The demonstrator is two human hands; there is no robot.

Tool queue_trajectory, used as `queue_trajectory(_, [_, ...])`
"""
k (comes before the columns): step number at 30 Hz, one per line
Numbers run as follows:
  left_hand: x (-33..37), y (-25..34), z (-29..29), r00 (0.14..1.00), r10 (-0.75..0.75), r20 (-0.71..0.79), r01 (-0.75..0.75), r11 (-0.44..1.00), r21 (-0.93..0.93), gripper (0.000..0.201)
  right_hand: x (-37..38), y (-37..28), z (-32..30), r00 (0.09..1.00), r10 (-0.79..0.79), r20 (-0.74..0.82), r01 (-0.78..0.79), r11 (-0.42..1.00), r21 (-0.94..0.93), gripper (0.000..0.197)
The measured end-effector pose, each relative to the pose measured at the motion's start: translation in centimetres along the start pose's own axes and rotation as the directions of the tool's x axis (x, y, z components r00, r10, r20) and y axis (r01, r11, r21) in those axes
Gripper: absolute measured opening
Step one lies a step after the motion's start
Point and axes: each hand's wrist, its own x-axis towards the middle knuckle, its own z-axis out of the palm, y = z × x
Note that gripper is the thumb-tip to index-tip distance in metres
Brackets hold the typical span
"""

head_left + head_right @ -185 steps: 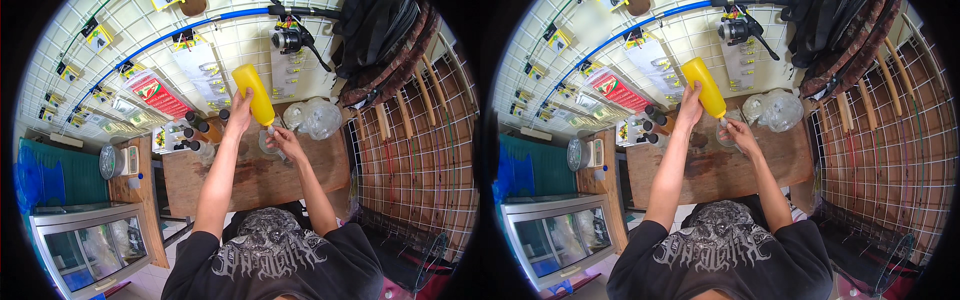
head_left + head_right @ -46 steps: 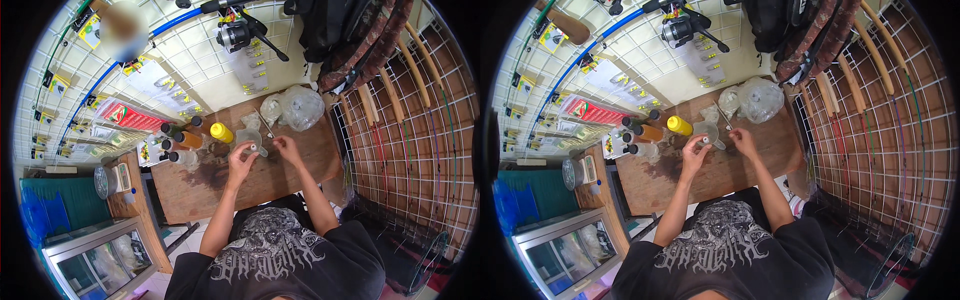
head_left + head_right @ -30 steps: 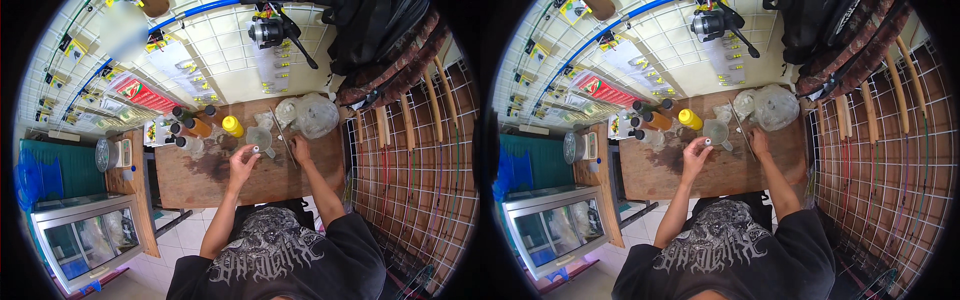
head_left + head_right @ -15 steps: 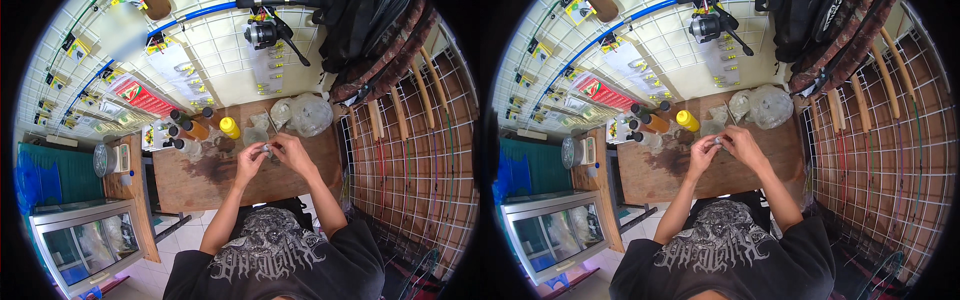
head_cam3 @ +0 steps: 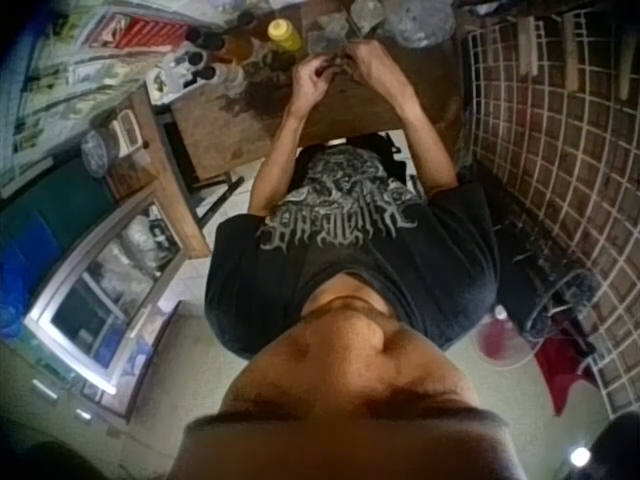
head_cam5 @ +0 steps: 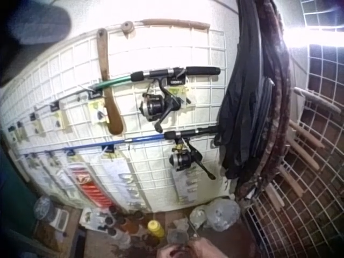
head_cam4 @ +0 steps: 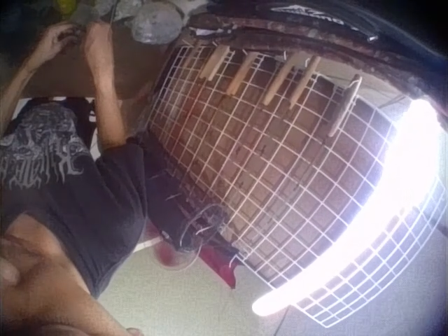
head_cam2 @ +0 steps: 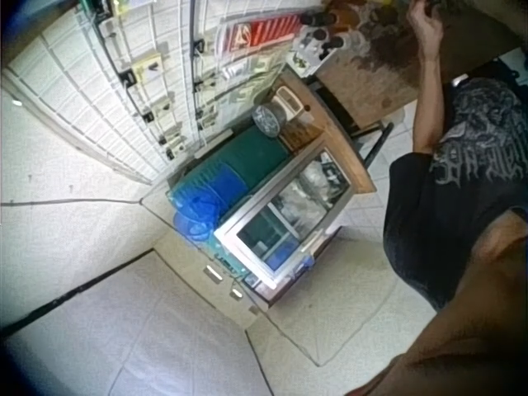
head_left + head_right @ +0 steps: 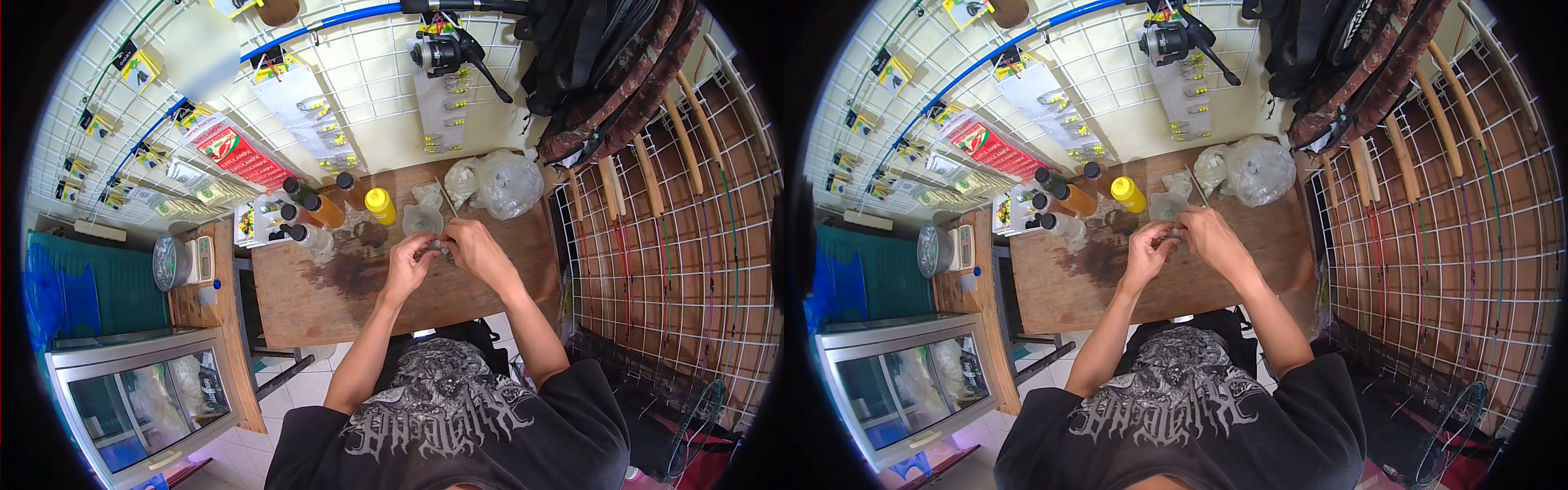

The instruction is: Mixing liquid bait ingredients into a measuring cup and stirring them.

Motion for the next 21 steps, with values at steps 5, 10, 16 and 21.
queue_trajectory(5, [-0.4,0.4,-0.1,1.0,-0.014,-0.005,0.014,1.0,0.009,0.027,-0.2,0.5,0.8,0.998,0.017,-0.056,-0.012,0.996,0.087,0.014])
queue_trajectory(10, [-1.2,-1.5,0.5,0.997,-0.071,-0.007,0.069,0.991,-0.118,0.027,-0.9,2.3,1.7,0.997,0.075,-0.003,-0.073,0.971,0.226,0.01])
queue_trajectory(16, [-0.8,-3.0,0.2,0.977,-0.214,0.018,0.211,0.944,-0.252,0.03,-2.3,12.1,4.5,0.902,0.431,0.002,-0.35,0.73,0.588,0.024])
queue_trajectory(21, [-1.5,-4.1,-0.1,0.971,-0.233,-0.05,0.216,0.949,-0.228,0.03,-2.3,19.5,8.5,0.891,0.431,-0.144,-0.414,0.901,0.131,0.033])
